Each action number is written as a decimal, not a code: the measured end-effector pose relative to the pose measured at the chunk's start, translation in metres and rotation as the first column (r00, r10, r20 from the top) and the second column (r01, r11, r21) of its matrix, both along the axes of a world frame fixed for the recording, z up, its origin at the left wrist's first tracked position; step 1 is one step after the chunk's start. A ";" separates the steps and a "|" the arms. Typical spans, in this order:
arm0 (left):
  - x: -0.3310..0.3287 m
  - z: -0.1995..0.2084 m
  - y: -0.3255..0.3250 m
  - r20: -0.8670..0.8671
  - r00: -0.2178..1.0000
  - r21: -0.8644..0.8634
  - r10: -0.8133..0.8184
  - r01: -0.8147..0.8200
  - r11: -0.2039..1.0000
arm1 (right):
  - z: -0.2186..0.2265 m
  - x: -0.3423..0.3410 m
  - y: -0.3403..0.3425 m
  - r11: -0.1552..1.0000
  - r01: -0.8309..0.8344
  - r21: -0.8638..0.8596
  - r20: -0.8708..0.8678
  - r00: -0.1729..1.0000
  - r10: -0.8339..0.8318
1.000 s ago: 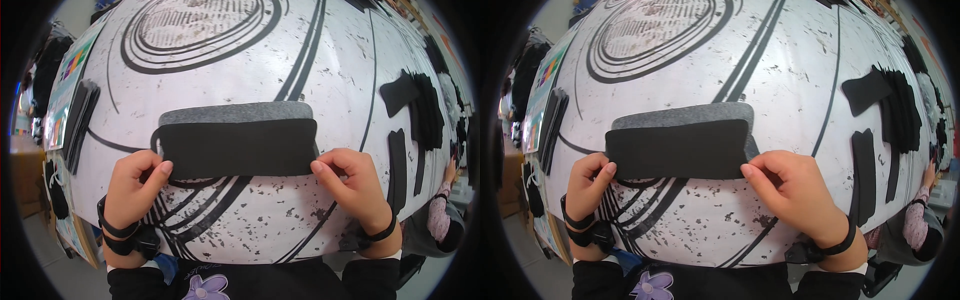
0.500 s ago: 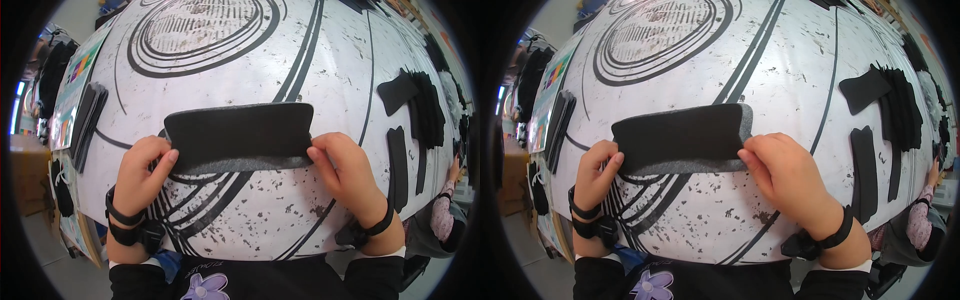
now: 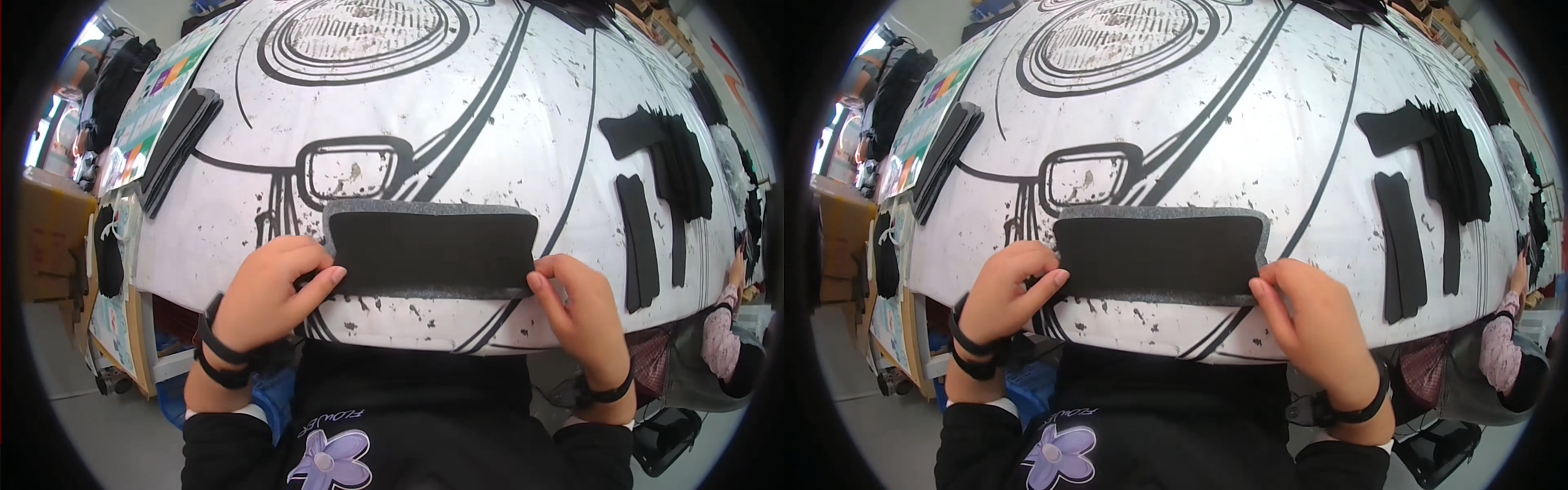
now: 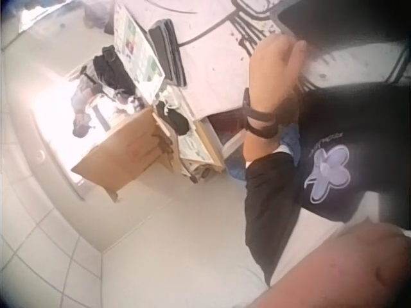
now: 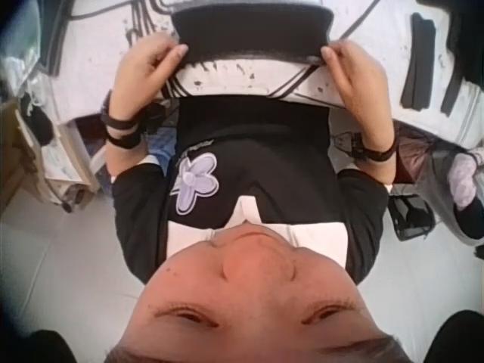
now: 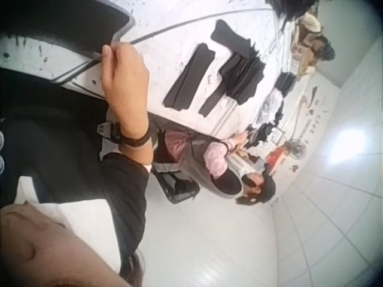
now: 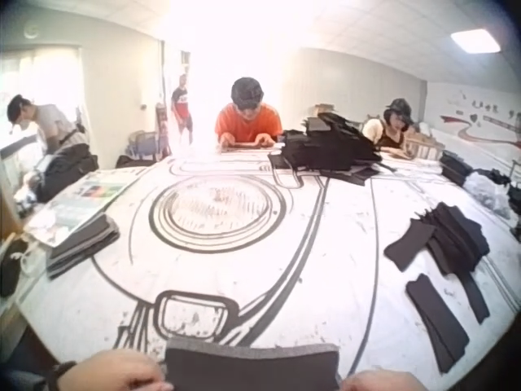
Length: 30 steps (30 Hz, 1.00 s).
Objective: The recorder is aligning and pressing together different layers of a shoe insole or outsole component on a workshop table.
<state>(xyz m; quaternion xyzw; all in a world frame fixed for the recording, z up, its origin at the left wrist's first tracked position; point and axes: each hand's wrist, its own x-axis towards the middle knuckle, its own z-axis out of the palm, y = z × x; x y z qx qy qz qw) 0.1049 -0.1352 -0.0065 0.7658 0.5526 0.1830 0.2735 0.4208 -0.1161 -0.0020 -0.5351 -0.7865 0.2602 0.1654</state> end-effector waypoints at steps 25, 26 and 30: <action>0.022 -0.045 -0.050 0.268 0.874 0.257 0.406 -0.471 0.844 | -0.039 -0.002 -0.020 0.905 0.075 0.418 -0.270 0.962 0.045; 0.020 -0.047 -0.051 0.276 0.870 0.266 0.409 -0.478 0.837 | -0.039 -0.004 -0.021 0.922 0.089 0.378 -0.257 0.966 0.012; 0.023 -0.044 -0.053 0.221 0.892 0.283 0.394 -0.446 0.849 | -0.041 -0.005 -0.026 0.915 0.044 0.400 -0.199 0.979 0.040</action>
